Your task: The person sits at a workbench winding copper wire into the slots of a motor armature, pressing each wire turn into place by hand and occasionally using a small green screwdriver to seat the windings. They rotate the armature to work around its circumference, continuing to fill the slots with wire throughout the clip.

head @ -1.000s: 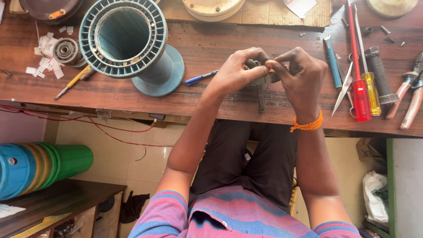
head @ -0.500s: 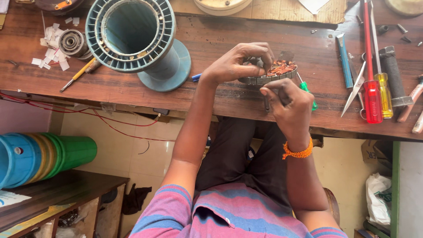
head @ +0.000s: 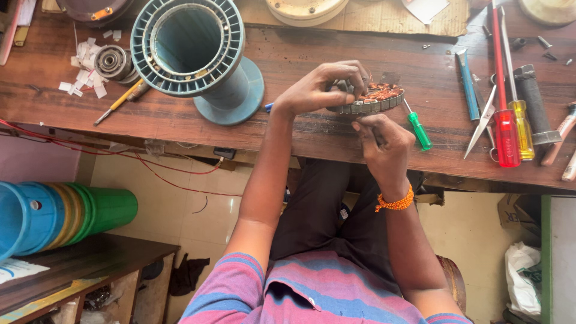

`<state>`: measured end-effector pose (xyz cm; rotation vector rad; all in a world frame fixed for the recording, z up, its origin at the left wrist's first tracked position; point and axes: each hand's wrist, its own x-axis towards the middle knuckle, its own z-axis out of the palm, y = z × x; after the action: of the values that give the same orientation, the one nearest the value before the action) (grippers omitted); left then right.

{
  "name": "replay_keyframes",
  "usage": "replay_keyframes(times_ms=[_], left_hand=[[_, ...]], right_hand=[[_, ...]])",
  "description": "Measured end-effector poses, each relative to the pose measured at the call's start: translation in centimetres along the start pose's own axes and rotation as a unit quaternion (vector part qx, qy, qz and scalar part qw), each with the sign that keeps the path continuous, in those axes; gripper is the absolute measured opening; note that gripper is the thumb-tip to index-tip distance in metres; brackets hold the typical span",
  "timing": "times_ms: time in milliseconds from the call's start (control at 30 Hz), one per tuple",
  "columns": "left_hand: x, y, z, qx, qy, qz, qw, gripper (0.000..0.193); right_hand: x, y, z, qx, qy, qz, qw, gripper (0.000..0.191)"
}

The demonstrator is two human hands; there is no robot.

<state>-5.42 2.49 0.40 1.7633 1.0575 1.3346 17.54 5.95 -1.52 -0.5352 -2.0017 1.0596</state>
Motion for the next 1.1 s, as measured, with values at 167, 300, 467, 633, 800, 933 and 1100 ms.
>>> replay_keyframes(times_ms=[167,300,467,633,800,933,1100], left_hand=[[-0.8,1.7,2.0,0.062,0.055,0.006,0.997,0.049],[-0.9,1.9,6.6,0.292,0.214,0.007,0.932,0.047],[-1.4,0.8,8.4,0.282,0.303,0.027,0.910,0.041],[-1.7,-0.3,8.1,0.257,0.305,0.035,0.916,0.043],[-1.7,-0.9,7.0,0.247,0.263,0.028,0.932,0.045],[-2.0,-0.8,5.8,0.264,0.232,0.034,0.936,0.047],[-2.4,-0.6,5.1,0.281,0.220,0.053,0.933,0.051]], right_hand=[[-1.1,2.1,0.0,0.016,0.029,0.041,0.999,0.002],[-1.9,3.8,0.0,0.013,0.067,0.050,0.996,0.008],[-1.8,4.4,0.0,0.024,0.077,0.048,0.996,0.005],[-1.5,3.9,0.0,0.053,0.066,0.071,0.994,0.007],[-1.3,4.3,0.1,0.083,0.067,0.106,0.989,0.007],[-1.4,4.8,0.5,0.099,0.070,0.102,0.987,0.010],[-1.4,4.7,0.8,0.108,0.067,0.106,0.986,0.013]])
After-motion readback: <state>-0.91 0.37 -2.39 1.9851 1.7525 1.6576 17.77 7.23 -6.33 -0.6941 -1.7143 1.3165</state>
